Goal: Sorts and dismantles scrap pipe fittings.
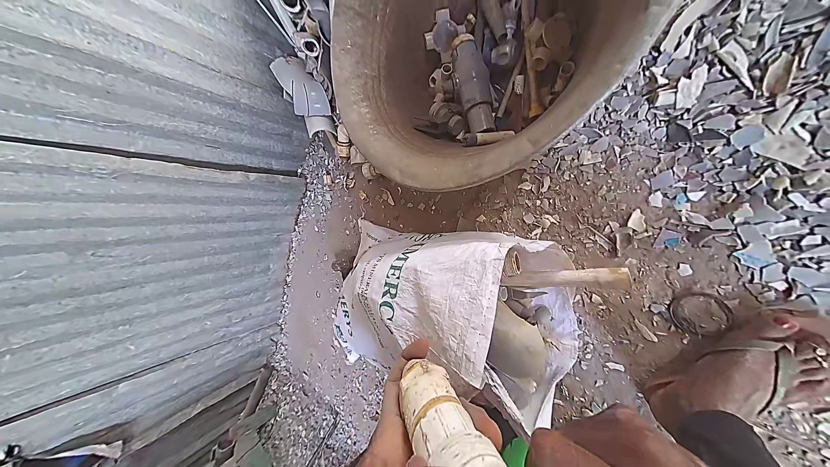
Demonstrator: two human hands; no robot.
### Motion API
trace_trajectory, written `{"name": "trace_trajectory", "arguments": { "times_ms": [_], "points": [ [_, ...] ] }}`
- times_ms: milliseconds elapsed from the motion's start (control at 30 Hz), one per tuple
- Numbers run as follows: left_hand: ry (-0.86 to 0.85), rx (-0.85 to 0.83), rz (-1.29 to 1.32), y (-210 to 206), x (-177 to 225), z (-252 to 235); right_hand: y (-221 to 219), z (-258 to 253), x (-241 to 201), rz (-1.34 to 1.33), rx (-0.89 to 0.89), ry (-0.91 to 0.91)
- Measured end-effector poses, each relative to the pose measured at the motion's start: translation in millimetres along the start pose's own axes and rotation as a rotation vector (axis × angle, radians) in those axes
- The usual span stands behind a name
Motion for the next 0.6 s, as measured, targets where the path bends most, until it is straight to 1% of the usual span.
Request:
{"name": "trace_trajectory", "arguments": {
  "times_ms": [67,167,233,300,333,367,467,533,600],
  "points": [
    [-0.093,0.021,-0.061,-2.6,1.5,-1.9,6.1,-0.8,-2.6,0.098,0.023,-0.031],
    [-0.229,0.088,-0.113,-5.1,7.4,-3.3,4.8,-1.1,-4.4,0.126,0.018,-0.101],
    [-0.234,0.111,-0.041,-4.3,7.0,-4.5,0.3,-2.1,-2.7,0.112,-0.032,-0.169],
    [-0.264,0.072,0.044,0.1,7.2,-3.6,-5.3,-2.2,-3.8,0.11,-0.055,-0.192],
    [-0.282,0.03,0.076,2.0,7.7,-2.8,-7.4,-1.9,-6.2,0.13,-0.043,-0.179],
    [-0.287,0.023,0.107,1.5,7.1,-2.4,-7.9,-2.6,-9.2,0.168,-0.019,-0.149],
    [-0.228,0.088,0.218,-5.7,5.2,2.8,-9.3,-5.5,-23.2,0.249,0.015,-0.082],
    [-0.206,0.07,0.297,-7.0,7.8,12.5,-12.2,-10.0,-42.6,0.307,0.002,-0.025],
    [-0.266,0.056,0.311,-7.5,13.1,24.5,-20.8,-14.0,-70.2,0.389,-0.034,-0.005]
  ]
}}
Point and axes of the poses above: each hand's wrist, its own z-axis away from the middle knuckle, its own y-axis out of the back of the hand, x = y × z, the point moved 6 cm from there along -z, towards the middle knuckle, and after that the axes turned 1 degree about z, right-handed, at the moved point
